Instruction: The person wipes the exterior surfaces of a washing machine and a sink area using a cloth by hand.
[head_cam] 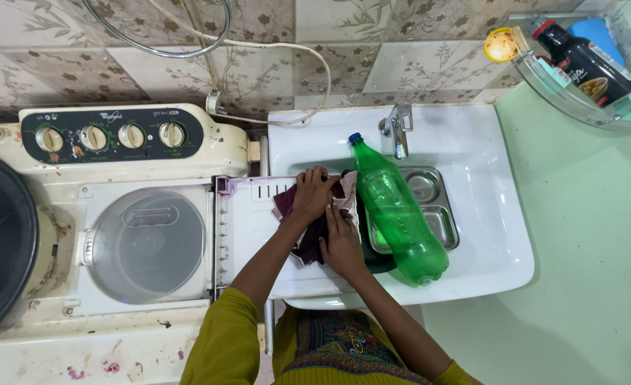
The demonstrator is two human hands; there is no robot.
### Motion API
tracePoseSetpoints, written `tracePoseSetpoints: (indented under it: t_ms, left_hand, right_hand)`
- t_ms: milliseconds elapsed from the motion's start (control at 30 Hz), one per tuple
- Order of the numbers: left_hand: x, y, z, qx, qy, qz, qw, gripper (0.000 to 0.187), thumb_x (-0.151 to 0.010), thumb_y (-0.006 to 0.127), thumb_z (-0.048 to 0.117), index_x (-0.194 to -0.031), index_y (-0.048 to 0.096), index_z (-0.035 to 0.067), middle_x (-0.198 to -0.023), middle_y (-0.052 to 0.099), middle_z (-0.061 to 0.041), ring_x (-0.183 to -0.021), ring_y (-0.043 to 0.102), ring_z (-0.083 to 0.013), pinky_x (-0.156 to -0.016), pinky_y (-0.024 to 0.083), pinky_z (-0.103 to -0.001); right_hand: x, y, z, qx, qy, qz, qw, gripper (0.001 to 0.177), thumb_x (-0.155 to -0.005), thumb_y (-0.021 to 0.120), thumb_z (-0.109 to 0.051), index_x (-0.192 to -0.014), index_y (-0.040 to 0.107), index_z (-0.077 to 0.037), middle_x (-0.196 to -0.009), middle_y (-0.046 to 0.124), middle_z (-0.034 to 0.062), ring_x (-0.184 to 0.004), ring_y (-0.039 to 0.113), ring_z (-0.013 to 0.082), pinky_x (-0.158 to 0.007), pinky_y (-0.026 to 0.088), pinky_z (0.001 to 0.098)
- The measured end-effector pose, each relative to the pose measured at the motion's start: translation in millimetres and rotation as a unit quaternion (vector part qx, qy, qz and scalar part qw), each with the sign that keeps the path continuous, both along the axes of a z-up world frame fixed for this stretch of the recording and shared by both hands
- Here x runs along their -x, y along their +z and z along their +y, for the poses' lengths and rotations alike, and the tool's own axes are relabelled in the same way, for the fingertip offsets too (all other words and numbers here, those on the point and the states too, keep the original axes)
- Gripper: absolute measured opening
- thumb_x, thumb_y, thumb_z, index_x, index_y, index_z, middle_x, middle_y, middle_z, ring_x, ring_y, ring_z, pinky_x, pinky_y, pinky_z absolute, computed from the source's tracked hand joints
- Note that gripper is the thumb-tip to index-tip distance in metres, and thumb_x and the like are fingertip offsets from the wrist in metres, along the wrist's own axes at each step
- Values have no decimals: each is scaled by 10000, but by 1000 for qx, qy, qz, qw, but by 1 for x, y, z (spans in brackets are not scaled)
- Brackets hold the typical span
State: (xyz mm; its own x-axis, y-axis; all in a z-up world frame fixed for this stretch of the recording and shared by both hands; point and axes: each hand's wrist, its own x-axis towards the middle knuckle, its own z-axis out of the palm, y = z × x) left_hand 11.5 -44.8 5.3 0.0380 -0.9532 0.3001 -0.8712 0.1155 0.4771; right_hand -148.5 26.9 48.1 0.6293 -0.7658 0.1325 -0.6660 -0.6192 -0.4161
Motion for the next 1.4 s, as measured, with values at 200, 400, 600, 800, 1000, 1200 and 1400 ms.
tracePoseSetpoints:
  t_ms: [200, 400, 600, 800, 1000, 1200, 1400]
  left_hand:
    - [28, 12, 37, -31, 54, 1, 998, 471, -821, 669, 146, -1291, 661, 123, -1114, 532, -107, -1109, 487, -298, -994, 339, -477]
    - [58, 21, 126, -16, -55, 10, 998, 510, -826, 693, 200, -1329, 647, 138, -1121, 569, -83, -1093, 505, -302, -971, 362, -494]
    - [59, 17, 65, -58, 8, -28, 998, 474, -889, 670, 230, -1354, 614, 157, -1163, 580, -72, -1125, 514, -282, -965, 374, -461]
    - [43, 18, 32, -28, 11, -38, 999, 497, -864, 638, 194, -1359, 618, 166, -1127, 578, -80, -1078, 514, -283, -924, 376, -449]
    - [65, 23, 109, -3, -29, 25, 999, 520, -895, 578, 124, -1414, 575, 90, -1362, 580, -105, -1304, 513, -278, -1114, 345, -447]
    - [70, 17, 114, 3, -55, 4, 998, 495, -923, 544, 129, -1410, 540, 41, -1547, 499, -155, -1452, 433, -315, -1211, 269, -461]
    - [52, 4, 51, 23, -56, -72, 996, 500, -946, 549, 183, -1429, 547, 55, -1534, 508, -108, -1440, 443, -283, -1187, 309, -442]
  right_hand:
    - [30, 9, 26, 27, -8, 44, 999, 746, -922, 644, -264, -1554, 328, -25, -1494, 499, 215, -1320, 525, 282, -1151, 257, 549]
    - [76, 10, 72, -31, -13, 38, 999, 712, -951, 623, -338, -1532, 346, -33, -1338, 586, 176, -1261, 555, 277, -1104, 243, 570]
    - [61, 0, 17, 61, -17, 46, 997, 617, -963, 613, -268, -1512, 417, -66, -1306, 620, 111, -1250, 573, 224, -1162, 235, 576]
    - [36, 8, -13, 71, -36, 14, 997, 597, -902, 644, -212, -1455, 484, -56, -1334, 612, 120, -1254, 557, 248, -1133, 253, 568]
    - [68, 10, 51, 48, -16, -12, 999, 577, -902, 665, -247, -1421, 509, -47, -1341, 593, 153, -1250, 551, 278, -1100, 278, 513]
    - [76, 4, 57, 63, -21, 16, 998, 654, -860, 704, -298, -1424, 524, -20, -1227, 548, 158, -1210, 512, 307, -1092, 260, 540]
    - [48, 7, 0, 95, -45, 51, 993, 667, -824, 713, -304, -1409, 539, -35, -1237, 534, 144, -1221, 480, 318, -1118, 251, 589]
